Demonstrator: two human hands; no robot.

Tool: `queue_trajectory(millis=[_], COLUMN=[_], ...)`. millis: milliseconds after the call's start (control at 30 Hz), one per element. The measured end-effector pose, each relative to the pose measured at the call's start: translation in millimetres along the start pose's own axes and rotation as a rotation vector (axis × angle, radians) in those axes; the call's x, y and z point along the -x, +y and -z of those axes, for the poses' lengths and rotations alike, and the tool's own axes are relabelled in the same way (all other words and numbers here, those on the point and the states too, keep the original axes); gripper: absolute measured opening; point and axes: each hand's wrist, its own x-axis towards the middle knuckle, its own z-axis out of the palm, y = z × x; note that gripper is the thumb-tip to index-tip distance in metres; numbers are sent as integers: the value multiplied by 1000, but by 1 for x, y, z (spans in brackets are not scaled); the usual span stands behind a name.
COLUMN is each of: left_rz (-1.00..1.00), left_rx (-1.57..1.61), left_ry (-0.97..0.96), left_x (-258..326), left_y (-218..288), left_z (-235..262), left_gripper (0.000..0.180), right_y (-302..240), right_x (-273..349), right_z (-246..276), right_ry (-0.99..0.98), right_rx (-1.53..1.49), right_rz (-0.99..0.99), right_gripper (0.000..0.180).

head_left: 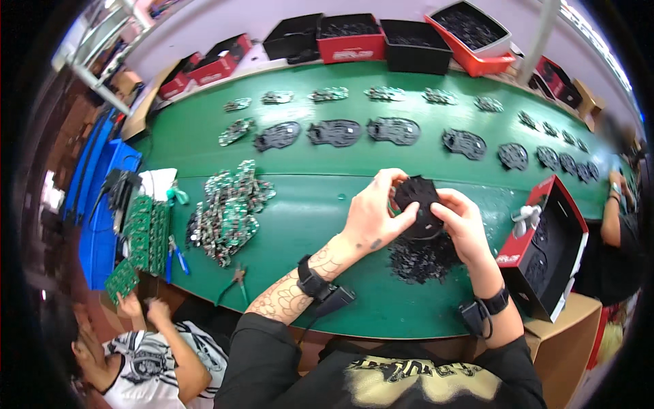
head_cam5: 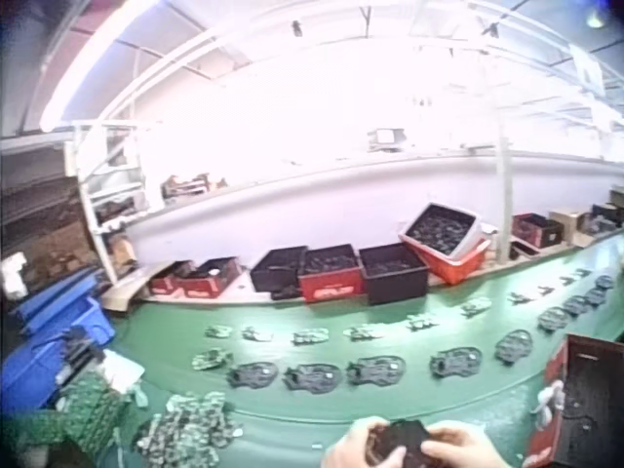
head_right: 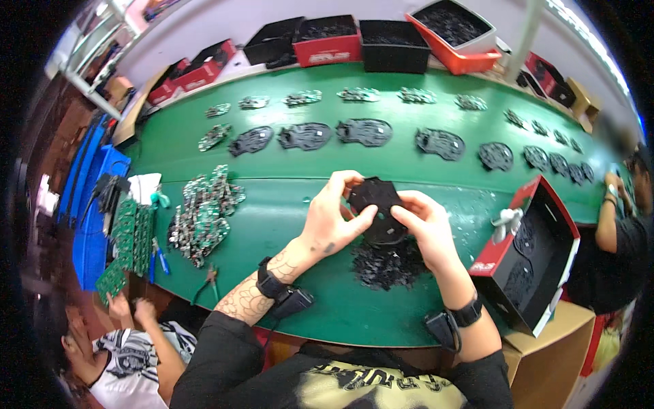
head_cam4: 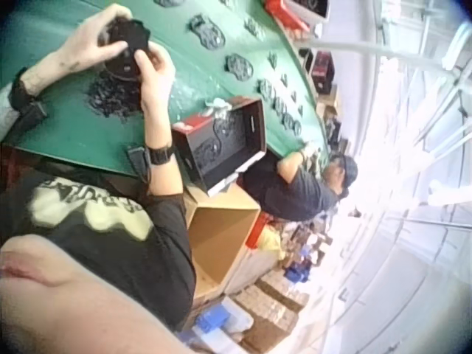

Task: The person inserts small black plastic components into black plastic housings on a green workbench. They repeatedly pick up a housing, insert a component, and place the housing into a red box. Later, they transfer multiple black housings from a cardboard box into the red box.

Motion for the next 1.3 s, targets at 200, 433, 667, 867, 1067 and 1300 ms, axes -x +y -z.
queue_trajectory(millis=[200, 433, 667, 867, 1067, 1300], left_rz=[-239, 21, 324, 616, 562, 793], left_rx=[-391, -566, -537, -456, -811, -1093], left_ry=[-63, -157, 173, 113, 100, 265], left_x=[-13, -31, -113, -121, -97, -79], left_y=[21, -7, -137, -203, -271, -234], left_z=[34, 80, 222, 262, 327, 328], left_gripper=[31, 36, 47, 46, 51, 47], right_y=[2, -4, 14, 16, 21, 19], right_x=[2, -2, -27, -29, -31, -29], right_z=[-6, -6, 36, 37, 34, 37], right_ry=[-83, 27, 106, 111, 118, 137], right_rx=[18, 12, 291, 349, 340, 347], right_rz=[65, 147, 124, 129, 131, 130], right_gripper=[28, 27, 18, 16, 13, 12])
